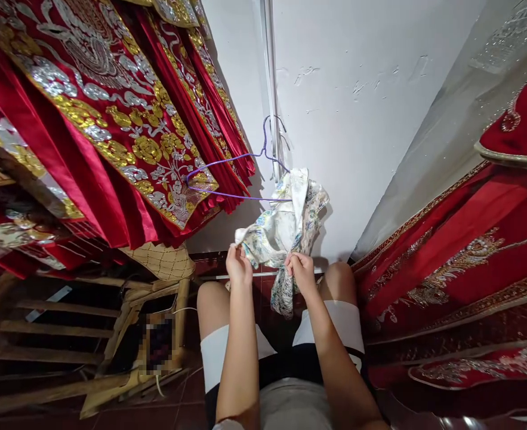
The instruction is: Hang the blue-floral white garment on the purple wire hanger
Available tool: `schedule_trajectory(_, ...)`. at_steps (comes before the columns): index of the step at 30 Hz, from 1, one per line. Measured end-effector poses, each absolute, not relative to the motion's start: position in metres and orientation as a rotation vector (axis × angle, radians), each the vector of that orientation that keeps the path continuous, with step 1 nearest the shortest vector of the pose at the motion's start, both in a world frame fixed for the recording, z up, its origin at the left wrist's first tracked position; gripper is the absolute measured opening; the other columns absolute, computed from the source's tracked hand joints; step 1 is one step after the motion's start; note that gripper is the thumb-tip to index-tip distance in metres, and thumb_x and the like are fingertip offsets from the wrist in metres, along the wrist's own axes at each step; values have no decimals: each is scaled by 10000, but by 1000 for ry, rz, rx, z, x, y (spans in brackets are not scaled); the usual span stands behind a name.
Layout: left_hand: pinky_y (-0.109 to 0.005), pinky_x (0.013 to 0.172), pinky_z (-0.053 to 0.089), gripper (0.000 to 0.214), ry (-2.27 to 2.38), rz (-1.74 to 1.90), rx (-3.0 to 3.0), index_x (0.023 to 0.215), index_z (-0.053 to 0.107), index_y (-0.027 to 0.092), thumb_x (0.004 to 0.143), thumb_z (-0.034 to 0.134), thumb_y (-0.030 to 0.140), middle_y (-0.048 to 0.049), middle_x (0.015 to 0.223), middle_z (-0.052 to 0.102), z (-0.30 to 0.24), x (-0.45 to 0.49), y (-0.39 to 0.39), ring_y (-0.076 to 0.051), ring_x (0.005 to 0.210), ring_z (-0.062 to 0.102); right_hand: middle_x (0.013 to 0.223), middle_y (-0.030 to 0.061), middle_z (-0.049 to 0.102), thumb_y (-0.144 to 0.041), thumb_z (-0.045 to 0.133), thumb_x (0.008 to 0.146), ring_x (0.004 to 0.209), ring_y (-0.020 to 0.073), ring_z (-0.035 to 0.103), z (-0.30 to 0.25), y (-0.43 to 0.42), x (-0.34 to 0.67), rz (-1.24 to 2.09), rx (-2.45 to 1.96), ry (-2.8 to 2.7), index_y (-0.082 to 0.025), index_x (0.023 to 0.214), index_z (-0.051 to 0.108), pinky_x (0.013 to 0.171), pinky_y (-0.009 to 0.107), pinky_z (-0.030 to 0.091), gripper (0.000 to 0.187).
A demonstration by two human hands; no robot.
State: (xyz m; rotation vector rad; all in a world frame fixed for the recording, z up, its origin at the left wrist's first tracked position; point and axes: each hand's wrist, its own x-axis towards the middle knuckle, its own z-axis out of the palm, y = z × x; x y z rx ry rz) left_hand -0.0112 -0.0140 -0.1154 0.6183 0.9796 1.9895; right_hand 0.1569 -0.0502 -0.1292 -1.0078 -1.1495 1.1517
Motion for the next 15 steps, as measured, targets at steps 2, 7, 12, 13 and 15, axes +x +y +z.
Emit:
schedule_trajectory(2, -272, 867, 492, 273, 857, 1957, 511, 802, 613, 191, 821, 748, 427, -21, 835, 650, -126, 8, -25, -146, 856, 638, 459, -29, 430, -424, 510, 821, 477, 131, 396, -129, -52, 169, 1123, -1121, -1245, -225, 548, 508, 529, 279, 335, 337)
schedule_trajectory(7, -256, 842, 496, 334, 722, 1844, 847, 835, 650, 205, 810, 785, 509, -25, 909, 644, -109, 40, -54, -154, 870, 622, 861, 74, 692, -631, 511, 891, 902, 265, 628, -116, -56, 185, 888, -1291, -1335, -229, 840, 678, 829, 354, 484, 438)
schedule_trajectory(12, -331, 1016, 458, 281, 952, 1734, 1413, 891, 703, 210, 921, 677, 488, -69, 1033, 659, -87, 50, -69, -223, 1091, 622, 1111, 108, 710, -806, 352, 909, 1177, 294, 604, -107, -61, 173, 1390, -923, -1371, -245, 1158, 681, 994, 424, 477, 696)
schedule_trajectory(13, -350, 1066, 433, 288, 1006, 1779, 1453, 905, 704, 209, 934, 657, 492, -86, 1103, 653, -85, 48, -68, -240, 1178, 599, 1099, 103, 710, -796, 380, 909, 1162, 289, 609, -104, -60, 171, 1441, -851, -1399, -244, 1164, 677, 976, 417, 486, 677)
schedule_trajectory(15, -372, 1130, 391, 318, 1096, 1867, 1462, 903, 685, 206, 949, 623, 515, -112, 1252, 620, -85, 40, -62, -259, 1306, 536, 1031, 83, 714, -709, 549, 882, 1047, 269, 639, -94, -58, 168, 1519, -743, -1526, -229, 1107, 687, 889, 378, 513, 547)
